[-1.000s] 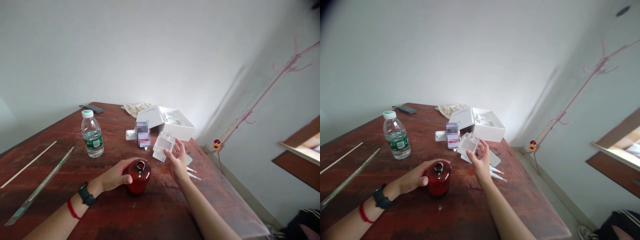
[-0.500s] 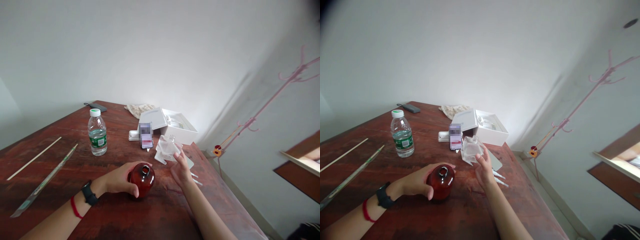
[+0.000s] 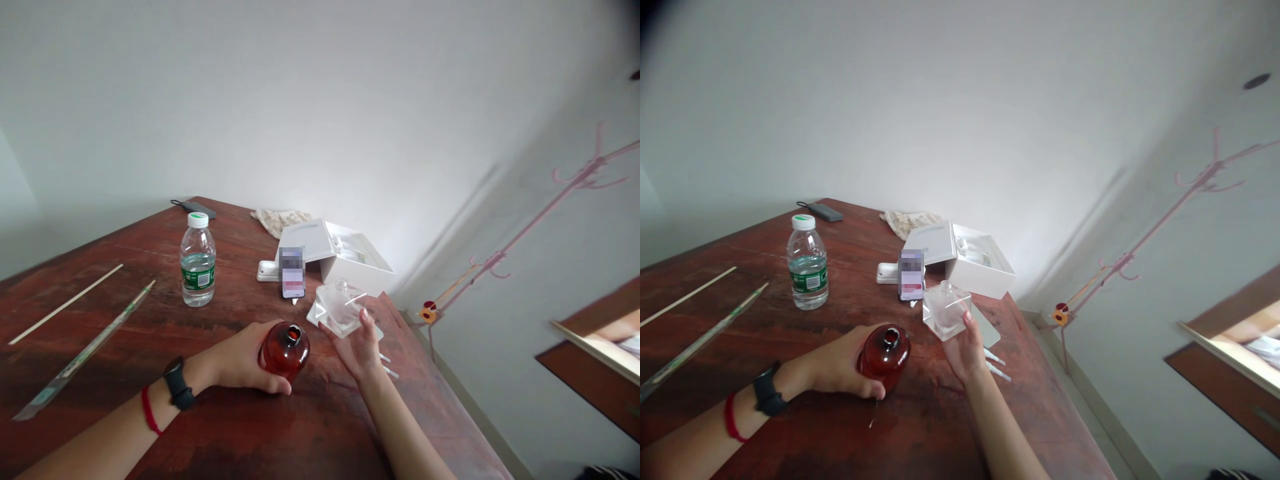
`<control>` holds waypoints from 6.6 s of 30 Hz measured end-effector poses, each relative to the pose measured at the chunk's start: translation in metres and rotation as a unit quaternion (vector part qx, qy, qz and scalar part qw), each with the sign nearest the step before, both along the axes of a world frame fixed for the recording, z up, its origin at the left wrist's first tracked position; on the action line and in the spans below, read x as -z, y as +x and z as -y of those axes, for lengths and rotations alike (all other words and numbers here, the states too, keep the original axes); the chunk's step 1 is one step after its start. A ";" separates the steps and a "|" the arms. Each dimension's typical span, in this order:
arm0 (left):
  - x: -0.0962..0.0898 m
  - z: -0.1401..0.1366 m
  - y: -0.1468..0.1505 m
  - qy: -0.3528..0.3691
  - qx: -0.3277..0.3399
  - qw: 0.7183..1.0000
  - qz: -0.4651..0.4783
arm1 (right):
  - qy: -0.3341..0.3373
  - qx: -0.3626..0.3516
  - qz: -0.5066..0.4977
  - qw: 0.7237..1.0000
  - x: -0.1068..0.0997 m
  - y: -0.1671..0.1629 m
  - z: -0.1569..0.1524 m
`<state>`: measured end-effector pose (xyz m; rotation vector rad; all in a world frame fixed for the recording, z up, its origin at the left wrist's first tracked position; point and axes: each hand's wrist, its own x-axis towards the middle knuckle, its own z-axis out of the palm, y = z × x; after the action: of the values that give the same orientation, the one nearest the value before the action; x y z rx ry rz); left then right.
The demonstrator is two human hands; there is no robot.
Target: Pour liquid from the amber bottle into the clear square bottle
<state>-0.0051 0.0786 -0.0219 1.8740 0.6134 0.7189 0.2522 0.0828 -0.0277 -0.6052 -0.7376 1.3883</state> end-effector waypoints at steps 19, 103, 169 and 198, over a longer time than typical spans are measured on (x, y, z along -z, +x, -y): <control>0.020 -0.009 0.000 0.036 -0.053 0.995 0.077 | -0.059 -0.007 -0.016 0.998 -0.006 -0.013 0.008; 0.017 0.001 0.005 0.076 -0.140 0.984 0.077 | 0.091 0.015 0.159 0.983 -0.014 0.001 0.012; 0.018 -0.003 0.003 0.098 -0.123 0.986 0.047 | 0.120 0.092 0.219 0.964 -0.004 0.012 0.004; 0.016 -0.001 0.003 0.080 -0.122 0.987 0.061 | 0.121 0.076 0.201 0.969 -0.005 0.011 0.005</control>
<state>-0.0020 0.0801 -0.0375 1.9015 0.7317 1.0625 0.2631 0.0777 -0.0225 -0.7417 -1.1414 1.0229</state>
